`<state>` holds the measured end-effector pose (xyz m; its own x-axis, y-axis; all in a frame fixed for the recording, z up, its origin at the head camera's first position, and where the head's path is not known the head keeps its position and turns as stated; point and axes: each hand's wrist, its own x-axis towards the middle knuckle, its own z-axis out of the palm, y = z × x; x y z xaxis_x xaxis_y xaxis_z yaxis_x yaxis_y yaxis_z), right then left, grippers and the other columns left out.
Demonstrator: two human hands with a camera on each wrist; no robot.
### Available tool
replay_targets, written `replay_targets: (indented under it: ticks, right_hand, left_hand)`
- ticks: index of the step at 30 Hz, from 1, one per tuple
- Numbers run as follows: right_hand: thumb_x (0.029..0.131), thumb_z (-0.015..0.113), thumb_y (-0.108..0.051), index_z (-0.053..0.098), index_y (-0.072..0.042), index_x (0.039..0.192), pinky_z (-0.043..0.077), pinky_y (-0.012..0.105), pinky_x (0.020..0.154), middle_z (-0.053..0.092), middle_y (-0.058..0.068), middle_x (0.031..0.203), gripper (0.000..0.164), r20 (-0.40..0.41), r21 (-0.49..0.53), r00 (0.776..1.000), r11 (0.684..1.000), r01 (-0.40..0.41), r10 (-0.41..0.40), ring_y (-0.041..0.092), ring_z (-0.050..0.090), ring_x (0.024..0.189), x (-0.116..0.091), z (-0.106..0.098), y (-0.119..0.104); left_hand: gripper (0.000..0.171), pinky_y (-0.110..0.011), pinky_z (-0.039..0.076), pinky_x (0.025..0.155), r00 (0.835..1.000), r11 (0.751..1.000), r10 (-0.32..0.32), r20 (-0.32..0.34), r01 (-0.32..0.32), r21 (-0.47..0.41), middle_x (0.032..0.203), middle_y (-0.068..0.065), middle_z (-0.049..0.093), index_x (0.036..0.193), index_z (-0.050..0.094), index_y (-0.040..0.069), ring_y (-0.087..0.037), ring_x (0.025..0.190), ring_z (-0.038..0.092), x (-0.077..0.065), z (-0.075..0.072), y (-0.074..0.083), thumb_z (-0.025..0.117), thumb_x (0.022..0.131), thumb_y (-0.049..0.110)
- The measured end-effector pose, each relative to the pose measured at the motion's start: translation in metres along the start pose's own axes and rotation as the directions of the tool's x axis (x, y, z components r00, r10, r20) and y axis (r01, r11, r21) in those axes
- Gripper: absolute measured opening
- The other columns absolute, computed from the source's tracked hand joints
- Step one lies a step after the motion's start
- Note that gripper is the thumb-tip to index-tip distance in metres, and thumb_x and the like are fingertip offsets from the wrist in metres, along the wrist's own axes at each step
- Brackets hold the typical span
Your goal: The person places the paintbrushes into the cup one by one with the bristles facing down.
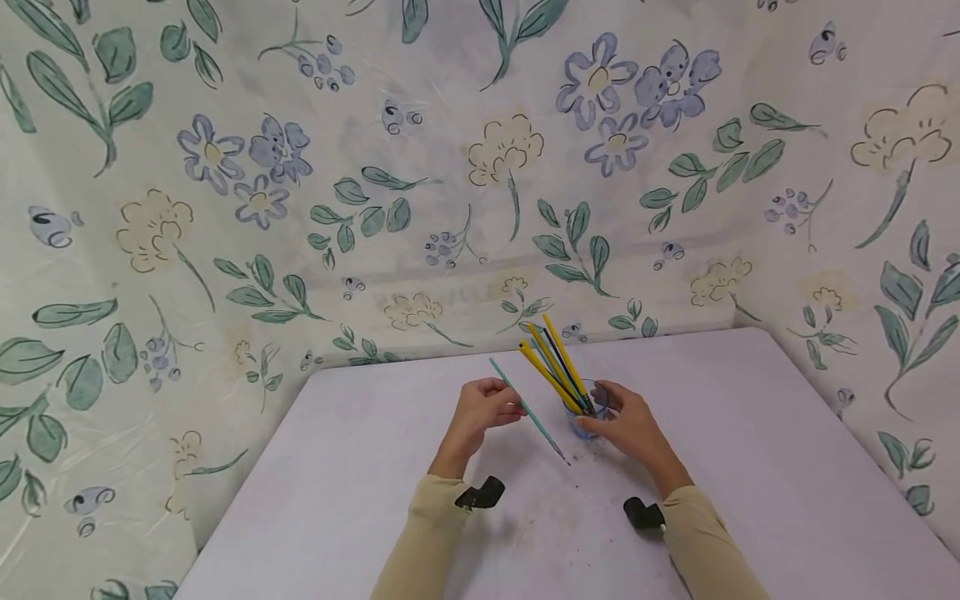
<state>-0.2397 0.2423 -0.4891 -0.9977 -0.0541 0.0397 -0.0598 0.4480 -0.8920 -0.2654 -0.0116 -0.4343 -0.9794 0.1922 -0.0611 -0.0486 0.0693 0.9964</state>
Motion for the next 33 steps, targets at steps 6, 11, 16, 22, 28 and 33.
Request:
replay_targets:
  ticks: [6,11,16,22,28,33]
  right_hand:
    - [0.089,0.082,-0.035,0.04,0.001,0.155,0.044,0.056,0.114,0.054,0.027,0.15,0.086,0.002,0.002,1.0,1.0,-0.005,0.005,0.047,0.049,0.143,0.0,0.0,0.0]
    - [0.088,0.082,-0.037,0.04,0.002,0.154,0.044,0.056,0.115,0.054,0.027,0.149,0.087,0.005,0.006,1.0,1.0,-0.001,0.001,0.048,0.049,0.143,0.0,0.001,-0.001]
    - [0.088,0.082,-0.037,0.04,0.002,0.154,0.044,0.056,0.114,0.054,0.027,0.149,0.088,0.007,0.002,1.0,1.0,-0.002,0.002,0.047,0.049,0.143,0.0,0.001,-0.002]
    - [0.088,0.082,-0.035,0.041,0.002,0.154,0.045,0.055,0.114,0.055,0.027,0.149,0.086,0.002,0.005,1.0,1.0,-0.002,0.002,0.048,0.049,0.143,-0.001,0.0,-0.003]
    - [0.089,0.082,-0.035,0.041,0.003,0.153,0.045,0.056,0.114,0.055,0.028,0.148,0.086,0.004,-0.002,1.0,1.0,0.002,-0.002,0.048,0.049,0.143,-0.002,0.001,-0.003]
    - [0.088,0.082,-0.036,0.041,0.002,0.154,0.044,0.056,0.114,0.055,0.027,0.148,0.087,0.004,0.008,1.0,1.0,-0.004,0.004,0.048,0.049,0.143,-0.001,0.0,-0.003]
  left_hand:
    - [0.024,-0.029,0.064,0.074,0.999,0.998,0.035,-0.021,-0.036,-0.043,0.083,-0.007,0.077,0.107,0.065,-0.008,-0.011,0.07,0.074,0.003,0.001,0.007,0.065,0.088,0.006]
    - [0.018,-0.03,0.065,0.075,0.997,0.995,0.063,-0.037,-0.065,-0.069,0.083,-0.006,0.077,0.102,0.065,-0.005,-0.012,0.071,0.075,0.005,0.002,0.013,0.065,0.089,0.006]
    - [0.013,-0.03,0.065,0.076,0.994,0.991,0.099,-0.053,-0.103,-0.089,0.08,-0.004,0.076,0.099,0.067,-0.003,-0.012,0.072,0.075,0.007,0.003,0.017,0.065,0.089,0.005]
    - [0.01,-0.028,0.064,0.075,0.989,0.983,0.131,-0.069,-0.138,-0.122,0.078,-0.001,0.076,0.095,0.067,-0.002,-0.011,0.071,0.075,0.01,0.006,0.02,0.066,0.088,0.005]
    - [0.016,-0.028,0.064,0.075,0.984,0.976,0.15,-0.097,-0.162,-0.142,0.093,-0.022,0.077,0.102,0.068,-0.007,-0.011,0.072,0.076,0.011,0.01,0.026,0.068,0.089,0.003]
    - [0.023,-0.027,0.064,0.075,0.978,0.973,0.175,-0.113,-0.189,-0.131,0.109,-0.037,0.072,0.108,0.067,-0.012,-0.011,0.072,0.076,0.014,0.013,0.029,0.069,0.091,0.003]
